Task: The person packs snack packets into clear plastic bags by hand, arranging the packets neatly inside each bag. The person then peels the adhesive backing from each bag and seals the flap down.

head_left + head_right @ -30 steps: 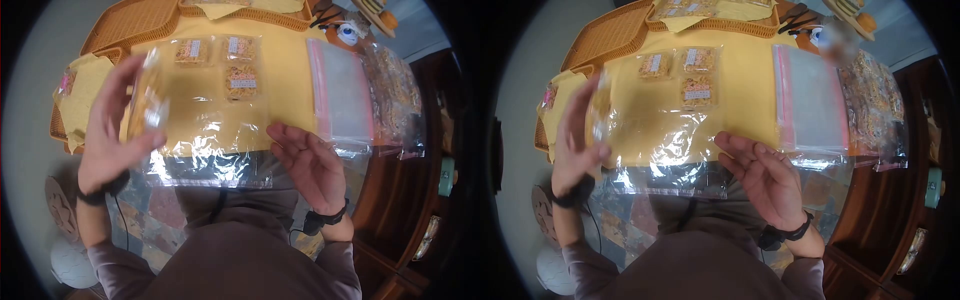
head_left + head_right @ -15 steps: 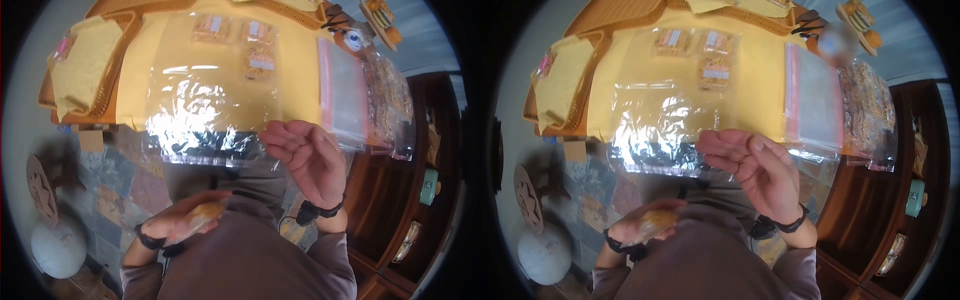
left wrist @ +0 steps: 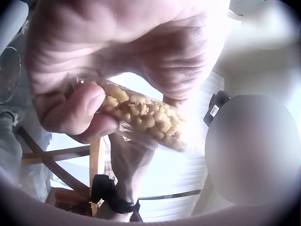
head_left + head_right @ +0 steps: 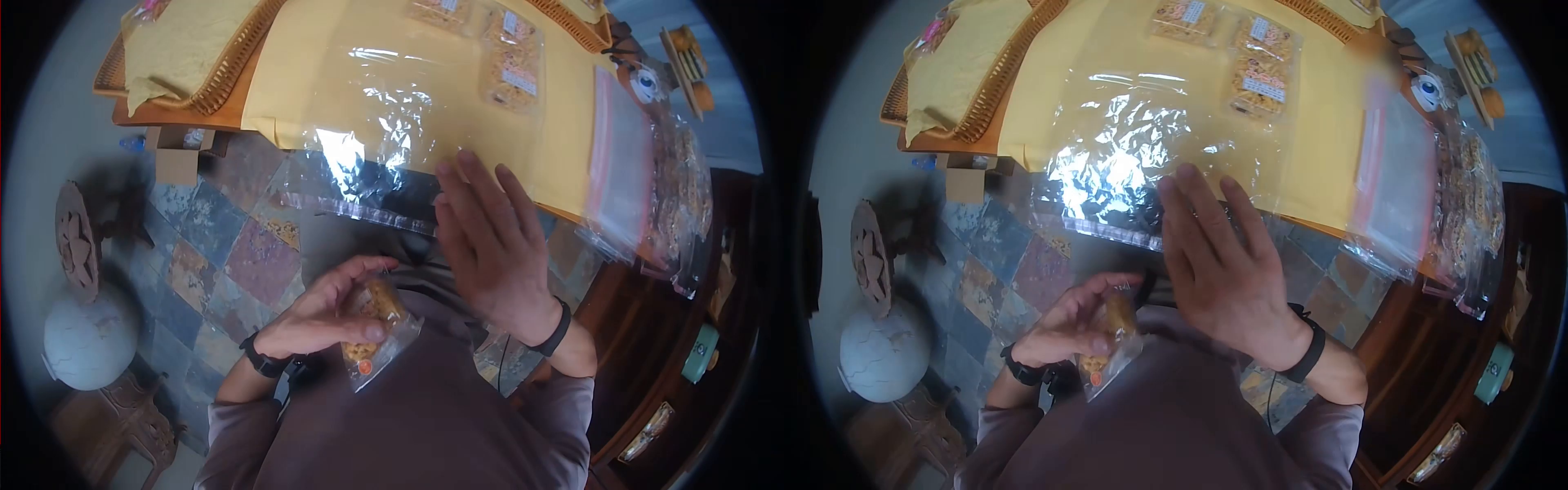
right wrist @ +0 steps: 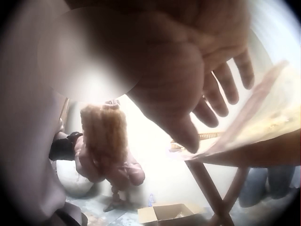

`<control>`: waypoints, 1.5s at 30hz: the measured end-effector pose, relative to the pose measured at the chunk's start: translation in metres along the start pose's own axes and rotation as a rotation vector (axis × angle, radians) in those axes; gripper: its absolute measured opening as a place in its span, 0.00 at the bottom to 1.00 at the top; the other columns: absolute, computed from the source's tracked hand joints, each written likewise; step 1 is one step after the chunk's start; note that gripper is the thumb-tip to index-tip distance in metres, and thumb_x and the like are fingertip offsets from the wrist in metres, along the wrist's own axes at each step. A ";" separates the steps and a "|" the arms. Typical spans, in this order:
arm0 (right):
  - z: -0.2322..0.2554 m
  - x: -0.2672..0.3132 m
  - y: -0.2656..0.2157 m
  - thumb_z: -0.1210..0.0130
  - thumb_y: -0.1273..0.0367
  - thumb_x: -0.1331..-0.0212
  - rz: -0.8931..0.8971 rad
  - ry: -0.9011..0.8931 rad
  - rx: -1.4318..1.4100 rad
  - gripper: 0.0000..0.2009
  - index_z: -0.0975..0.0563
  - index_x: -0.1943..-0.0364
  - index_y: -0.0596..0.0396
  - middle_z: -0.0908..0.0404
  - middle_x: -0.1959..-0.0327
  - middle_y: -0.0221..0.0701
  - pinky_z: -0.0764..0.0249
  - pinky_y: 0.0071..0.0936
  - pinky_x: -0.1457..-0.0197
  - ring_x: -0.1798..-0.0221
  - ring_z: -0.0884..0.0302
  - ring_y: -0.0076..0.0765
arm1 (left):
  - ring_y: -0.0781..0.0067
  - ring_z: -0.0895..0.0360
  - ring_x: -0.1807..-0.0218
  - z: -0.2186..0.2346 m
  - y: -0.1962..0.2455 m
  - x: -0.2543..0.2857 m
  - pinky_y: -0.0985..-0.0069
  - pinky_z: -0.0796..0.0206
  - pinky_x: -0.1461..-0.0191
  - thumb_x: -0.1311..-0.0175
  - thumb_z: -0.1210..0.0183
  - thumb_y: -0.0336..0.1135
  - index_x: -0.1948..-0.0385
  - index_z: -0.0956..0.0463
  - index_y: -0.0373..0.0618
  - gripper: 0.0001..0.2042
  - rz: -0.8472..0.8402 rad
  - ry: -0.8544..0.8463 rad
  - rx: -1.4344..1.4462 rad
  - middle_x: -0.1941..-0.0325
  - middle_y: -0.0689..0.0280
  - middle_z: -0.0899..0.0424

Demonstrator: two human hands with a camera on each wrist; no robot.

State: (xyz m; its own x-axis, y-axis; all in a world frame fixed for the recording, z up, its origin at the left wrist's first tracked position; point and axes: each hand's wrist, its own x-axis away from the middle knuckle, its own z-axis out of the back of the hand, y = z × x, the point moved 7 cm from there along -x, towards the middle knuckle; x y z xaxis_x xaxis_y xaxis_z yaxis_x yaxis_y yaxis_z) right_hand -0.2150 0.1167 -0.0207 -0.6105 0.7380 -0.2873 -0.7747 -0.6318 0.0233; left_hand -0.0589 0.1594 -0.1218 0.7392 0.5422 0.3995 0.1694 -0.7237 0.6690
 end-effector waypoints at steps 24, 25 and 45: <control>0.008 -0.003 0.032 0.32 0.76 0.48 -0.116 0.240 -0.070 0.10 0.17 0.63 0.63 0.19 0.39 0.45 0.24 0.51 0.36 0.32 0.25 0.59 | 0.79 0.21 0.50 -0.002 0.034 -0.004 0.82 0.23 0.56 0.36 0.41 0.21 0.33 0.35 0.38 0.27 -0.099 0.177 -0.083 0.40 0.63 0.25; 0.011 -0.002 0.035 0.32 0.76 0.48 -0.132 0.296 -0.108 0.08 0.17 0.64 0.63 0.18 0.41 0.45 0.23 0.50 0.38 0.33 0.24 0.59 | 0.79 0.20 0.51 -0.004 0.042 -0.003 0.82 0.22 0.61 0.35 0.41 0.20 0.34 0.35 0.38 0.27 -0.120 0.234 -0.042 0.41 0.63 0.24; 0.021 0.000 0.043 0.31 0.78 0.50 -0.218 0.360 -0.338 0.10 0.17 0.63 0.62 0.19 0.40 0.45 0.21 0.47 0.40 0.35 0.24 0.61 | 0.54 0.40 0.21 -0.032 0.076 -0.061 0.60 0.30 0.27 0.28 0.58 0.12 0.19 0.57 0.46 0.36 -0.723 0.363 -0.006 0.16 0.54 0.52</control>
State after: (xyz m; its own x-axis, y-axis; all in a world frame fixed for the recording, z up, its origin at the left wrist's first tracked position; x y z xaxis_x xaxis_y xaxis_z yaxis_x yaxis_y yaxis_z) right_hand -0.2515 0.0942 0.0005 -0.3007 0.7701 -0.5626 -0.7446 -0.5581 -0.3661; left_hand -0.1117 0.0845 -0.0754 0.1903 0.9807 0.0445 0.5206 -0.1392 0.8423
